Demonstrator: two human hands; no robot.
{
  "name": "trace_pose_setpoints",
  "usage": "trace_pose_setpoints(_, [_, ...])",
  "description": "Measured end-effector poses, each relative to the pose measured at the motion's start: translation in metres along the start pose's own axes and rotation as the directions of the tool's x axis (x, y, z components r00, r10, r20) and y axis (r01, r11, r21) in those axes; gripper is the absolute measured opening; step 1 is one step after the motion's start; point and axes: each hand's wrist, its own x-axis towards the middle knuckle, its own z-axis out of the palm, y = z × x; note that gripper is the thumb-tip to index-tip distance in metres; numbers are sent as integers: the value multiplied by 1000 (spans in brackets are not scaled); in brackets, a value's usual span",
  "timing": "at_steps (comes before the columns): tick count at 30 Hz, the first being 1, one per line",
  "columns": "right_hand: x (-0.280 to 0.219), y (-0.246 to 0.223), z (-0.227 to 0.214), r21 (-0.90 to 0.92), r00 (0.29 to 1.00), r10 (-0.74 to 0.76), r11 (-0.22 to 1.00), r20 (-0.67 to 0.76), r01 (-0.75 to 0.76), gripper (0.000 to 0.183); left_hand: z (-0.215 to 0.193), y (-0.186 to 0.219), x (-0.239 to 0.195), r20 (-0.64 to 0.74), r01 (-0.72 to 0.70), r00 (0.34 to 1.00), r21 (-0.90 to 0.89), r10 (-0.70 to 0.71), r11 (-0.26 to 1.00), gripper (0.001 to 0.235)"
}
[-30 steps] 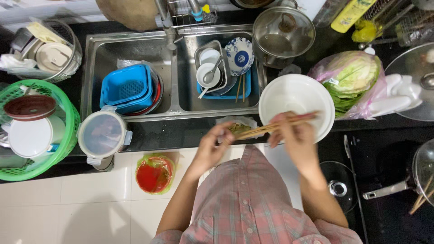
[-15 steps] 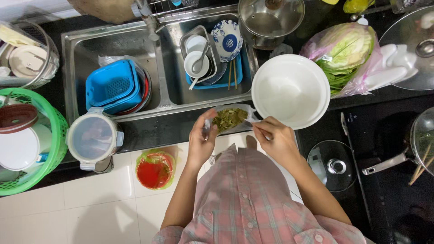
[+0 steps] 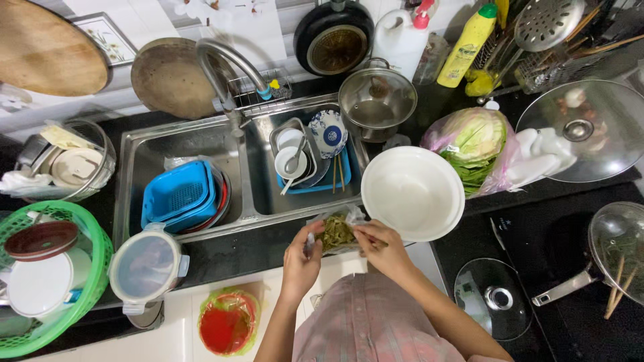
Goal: The person opens a plastic container containing fish pieces, washes their hands at a sink, retrieves a bowl and a lid, and then uses chopsticks to transfer pickled vegetables and the fish pieces into the bowl.
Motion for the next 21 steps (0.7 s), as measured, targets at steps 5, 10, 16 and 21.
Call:
trace_pose_setpoints(5, [4,43,-5,109,958,283,955,-50,-277,24,-4,6,-5,11,-15,1000,29,15,999,40])
trace_pose_setpoints(10, [-1,48,-10,145,954,262,959,-146,-242,33,-12,6,-7,-96,-104,987,215,127,971,33])
trace_pose_setpoints(16, [-9,51,-2,297,965,191,946,-178,-132,40,-14,7,-13,-120,-154,974,271,192,950,33])
trace_pose_setpoints(21, [-4,54,-20,423,906,291,894,-307,-143,45,-17,-8,-16,-119,-125,976,383,183,915,39])
